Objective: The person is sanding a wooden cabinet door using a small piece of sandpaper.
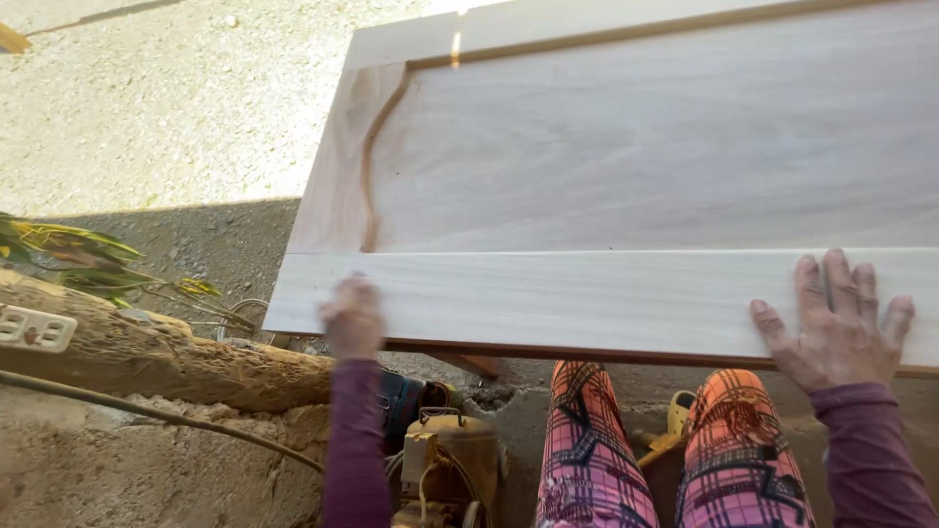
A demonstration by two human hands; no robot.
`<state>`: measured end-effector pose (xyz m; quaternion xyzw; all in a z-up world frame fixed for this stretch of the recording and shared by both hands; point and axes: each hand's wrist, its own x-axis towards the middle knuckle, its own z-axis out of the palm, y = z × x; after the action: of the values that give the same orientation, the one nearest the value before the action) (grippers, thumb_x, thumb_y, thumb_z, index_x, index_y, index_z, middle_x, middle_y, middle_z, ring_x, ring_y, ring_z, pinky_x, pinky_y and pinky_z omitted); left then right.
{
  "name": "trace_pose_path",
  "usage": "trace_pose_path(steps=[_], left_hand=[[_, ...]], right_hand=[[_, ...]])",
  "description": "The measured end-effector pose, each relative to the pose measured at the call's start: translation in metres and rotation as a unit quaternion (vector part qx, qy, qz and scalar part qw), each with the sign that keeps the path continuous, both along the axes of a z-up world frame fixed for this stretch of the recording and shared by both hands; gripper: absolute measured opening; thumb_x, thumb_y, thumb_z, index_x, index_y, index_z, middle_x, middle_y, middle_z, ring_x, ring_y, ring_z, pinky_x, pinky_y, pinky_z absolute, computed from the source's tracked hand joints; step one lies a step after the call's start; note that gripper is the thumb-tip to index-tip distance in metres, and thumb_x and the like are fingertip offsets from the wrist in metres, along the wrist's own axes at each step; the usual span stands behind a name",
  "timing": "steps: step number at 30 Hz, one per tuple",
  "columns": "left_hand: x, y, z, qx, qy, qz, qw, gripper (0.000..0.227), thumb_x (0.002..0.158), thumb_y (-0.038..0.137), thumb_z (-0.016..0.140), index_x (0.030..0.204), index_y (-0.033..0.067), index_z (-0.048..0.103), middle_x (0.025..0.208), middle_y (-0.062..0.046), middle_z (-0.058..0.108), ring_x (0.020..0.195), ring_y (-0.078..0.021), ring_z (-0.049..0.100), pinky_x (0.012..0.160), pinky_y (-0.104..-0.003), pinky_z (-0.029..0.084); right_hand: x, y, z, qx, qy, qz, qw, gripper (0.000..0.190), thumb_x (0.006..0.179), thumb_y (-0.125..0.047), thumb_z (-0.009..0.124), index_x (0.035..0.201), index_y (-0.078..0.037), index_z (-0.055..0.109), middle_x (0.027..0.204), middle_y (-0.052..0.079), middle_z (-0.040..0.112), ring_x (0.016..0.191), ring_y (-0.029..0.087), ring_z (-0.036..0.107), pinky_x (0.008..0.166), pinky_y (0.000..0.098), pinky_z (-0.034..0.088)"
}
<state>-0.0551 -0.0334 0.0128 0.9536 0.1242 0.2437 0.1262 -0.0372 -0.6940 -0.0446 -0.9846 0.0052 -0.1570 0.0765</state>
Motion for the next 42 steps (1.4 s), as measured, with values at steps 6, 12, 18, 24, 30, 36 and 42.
trace_pose_path(steps=[6, 12, 18, 24, 30, 36, 42], left_hand=[[0.023, 0.127, -0.031, 0.019, -0.025, 0.185, 0.982, 0.025, 0.107, 0.025, 0.062, 0.103, 0.0050, 0.076, 0.104, -0.014, 0.077, 0.085, -0.0226, 0.073, 0.079, -0.041, 0.061], [-0.029, -0.065, -0.049, 0.013, -0.101, -0.011, 0.995, 0.025, 0.113, 0.026, 0.055, 0.115, 0.0081, 0.073, 0.127, -0.016, 0.075, 0.110, -0.0289, 0.072, 0.107, -0.050, 0.054], [-0.048, -0.006, -0.039, 0.076, -0.108, 0.004, 0.991, 0.013, 0.109, 0.021, 0.063, 0.110, 0.0143, 0.075, 0.124, -0.011, 0.078, 0.112, -0.0272, 0.075, 0.122, -0.067, 0.035], [-0.053, -0.058, -0.069, 0.045, -0.196, 0.018, 0.979, 0.015, 0.111, 0.018, 0.064, 0.118, 0.0082, 0.073, 0.142, -0.016, 0.069, 0.143, -0.0329, 0.061, 0.130, -0.062, 0.028], [-0.071, -0.209, -0.091, 0.013, -0.220, -0.177, 0.959, 0.027, 0.109, 0.008, 0.059, 0.131, 0.0126, 0.075, 0.151, -0.012, 0.064, 0.153, -0.0294, 0.051, 0.134, -0.058, 0.019], [-0.070, -0.077, -0.084, 0.123, -0.198, -0.068, 0.970, 0.023, 0.107, 0.004, 0.060, 0.119, 0.0130, 0.078, 0.148, -0.014, 0.067, 0.150, -0.0302, 0.054, 0.133, -0.059, 0.024], [-0.052, -0.219, -0.067, 0.042, -0.192, -0.151, 0.969, 0.020, 0.109, 0.007, 0.061, 0.123, 0.0067, 0.075, 0.144, -0.020, 0.069, 0.141, -0.0320, 0.062, 0.133, -0.058, 0.030]], right_hand=[[0.007, 0.005, 0.016, 0.005, 0.012, -0.009, 1.000, 0.098, 0.095, -0.086, 0.028, 0.167, -0.019, 0.029, 0.178, 0.013, 0.020, 0.161, 0.035, 0.016, 0.124, 0.0708, 0.005], [-0.004, 0.005, 0.000, 0.008, 0.007, 0.002, 1.000, 0.099, 0.098, -0.086, 0.030, 0.168, -0.016, 0.033, 0.178, 0.016, 0.023, 0.163, 0.037, 0.018, 0.125, 0.0718, 0.003], [0.001, 0.000, -0.010, 0.001, -0.032, -0.004, 0.999, 0.097, 0.101, -0.084, 0.032, 0.169, -0.015, 0.040, 0.177, 0.018, 0.031, 0.164, 0.039, 0.023, 0.128, 0.0729, 0.005], [0.003, 0.007, 0.000, -0.010, -0.042, -0.010, 0.999, 0.093, 0.101, -0.082, 0.035, 0.167, -0.016, 0.045, 0.176, 0.017, 0.035, 0.163, 0.038, 0.027, 0.126, 0.0734, 0.008], [-0.012, 0.013, 0.011, 0.000, -0.018, -0.005, 1.000, 0.092, 0.102, -0.080, 0.035, 0.165, -0.014, 0.044, 0.175, 0.018, 0.035, 0.163, 0.040, 0.027, 0.128, 0.0721, 0.010], [-0.004, 0.012, 0.014, 0.013, 0.002, -0.013, 1.000, 0.093, 0.098, -0.080, 0.038, 0.167, -0.017, 0.042, 0.176, 0.015, 0.032, 0.161, 0.039, 0.026, 0.125, 0.0720, 0.009], [0.000, 0.012, 0.016, 0.019, 0.020, -0.015, 1.000, 0.094, 0.097, -0.080, 0.037, 0.166, -0.016, 0.041, 0.176, 0.016, 0.029, 0.161, 0.039, 0.022, 0.123, 0.0730, 0.008]])
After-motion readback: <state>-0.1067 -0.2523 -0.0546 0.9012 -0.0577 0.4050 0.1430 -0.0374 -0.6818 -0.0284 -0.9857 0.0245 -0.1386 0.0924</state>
